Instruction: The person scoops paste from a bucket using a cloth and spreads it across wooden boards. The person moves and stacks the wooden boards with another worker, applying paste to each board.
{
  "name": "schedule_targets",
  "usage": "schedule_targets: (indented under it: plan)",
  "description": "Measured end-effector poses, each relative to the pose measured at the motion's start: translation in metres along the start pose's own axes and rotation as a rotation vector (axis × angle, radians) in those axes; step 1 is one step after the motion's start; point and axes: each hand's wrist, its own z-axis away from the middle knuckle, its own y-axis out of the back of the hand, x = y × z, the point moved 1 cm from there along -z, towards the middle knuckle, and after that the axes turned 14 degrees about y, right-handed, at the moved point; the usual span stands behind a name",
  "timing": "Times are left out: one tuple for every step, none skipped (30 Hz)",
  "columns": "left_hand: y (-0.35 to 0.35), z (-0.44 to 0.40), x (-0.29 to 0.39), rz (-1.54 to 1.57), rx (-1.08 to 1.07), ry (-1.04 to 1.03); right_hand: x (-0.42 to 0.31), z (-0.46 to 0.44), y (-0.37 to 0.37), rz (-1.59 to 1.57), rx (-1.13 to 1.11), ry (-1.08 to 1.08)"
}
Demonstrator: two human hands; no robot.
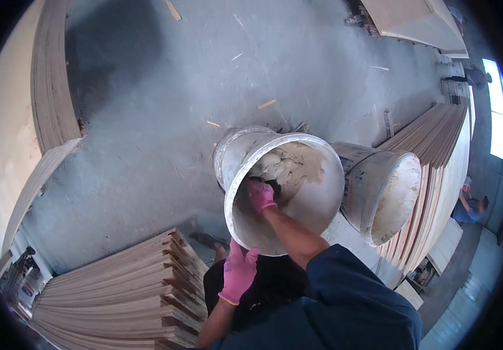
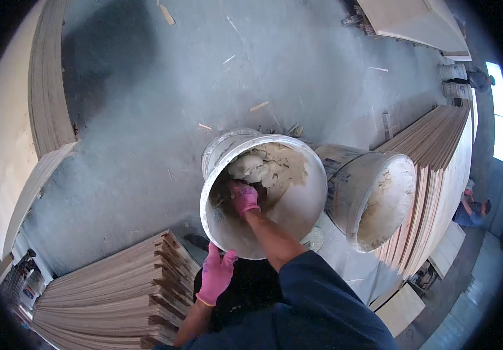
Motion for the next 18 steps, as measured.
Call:
schedule_targets:
  plan:
    - [0.000, -0.001, 0.002, -0.018, 0.019, -0.041, -0.001, -0.008, 0.001, -0.073, -0.169, -0.163]
    - [0.002, 0.000, 0.005, -0.037, 0.037, -0.080, 0.005, -0.008, -0.011, -0.130, -0.102, -0.149]
    - [0.004, 0.002, 0.012, 0.002, 0.004, 0.008, 0.020, -0.010, -0.034, -0.186, -0.035, -0.133]
    - [0.006, 0.003, 0.023, 0.042, -0.030, 0.096, 0.030, -0.011, -0.047, -0.241, 0.033, -0.117]
    - [0.005, 0.005, 0.027, 0.081, -0.068, 0.187, 0.028, -0.007, -0.044, -0.410, 0.053, -0.123]
    - [0.003, 0.004, 0.022, 0.108, -0.077, 0.182, 0.022, -0.004, -0.037, -0.578, 0.078, -0.130]
    - [0.001, 0.002, 0.013, 0.137, -0.080, 0.171, 0.017, -0.005, -0.026, -0.744, 0.107, -0.129]
    - [0.001, 0.001, 0.014, 0.165, -0.081, 0.160, 0.017, -0.006, -0.017, -0.472, 0.096, 0.089]
    - [0.002, 0.003, 0.017, 0.188, -0.091, 0.203, 0.017, -0.005, -0.009, -0.200, 0.084, 0.306]
    - [0.002, 0.004, 0.017, 0.193, -0.093, 0.205, 0.017, -0.004, -0.003, -0.259, 0.024, 0.294]
    - [0.002, 0.004, 0.015, 0.197, -0.095, 0.206, 0.013, -0.004, 0.009, -0.316, -0.036, 0.279]
    - [0.002, 0.004, 0.013, 0.205, -0.097, 0.205, -0.002, -0.003, 0.044, -0.692, -0.149, 0.028]
    - [0.001, 0.004, 0.011, 0.159, -0.086, 0.199, -0.004, 0.001, 0.055, -0.846, -0.204, -0.008]
    - [0.001, 0.003, 0.010, 0.115, -0.076, 0.191, -0.007, 0.006, 0.067, -0.994, -0.258, -0.056]
    - [0.002, 0.004, 0.011, 0.073, -0.065, 0.180, -0.005, 0.016, 0.071, -0.926, -0.245, 0.125]
    - [0.003, 0.006, 0.014, 0.089, -0.048, 0.176, 0.000, 0.023, 0.063, -1.078, -0.224, 0.109]
    - [0.005, 0.006, 0.022, 0.106, -0.027, 0.170, 0.004, 0.031, 0.058, -1.232, -0.204, 0.090]
    - [0.007, 0.010, 0.026, 0.125, -0.005, 0.162, 0.003, 0.038, 0.059, -1.384, -0.186, 0.071]
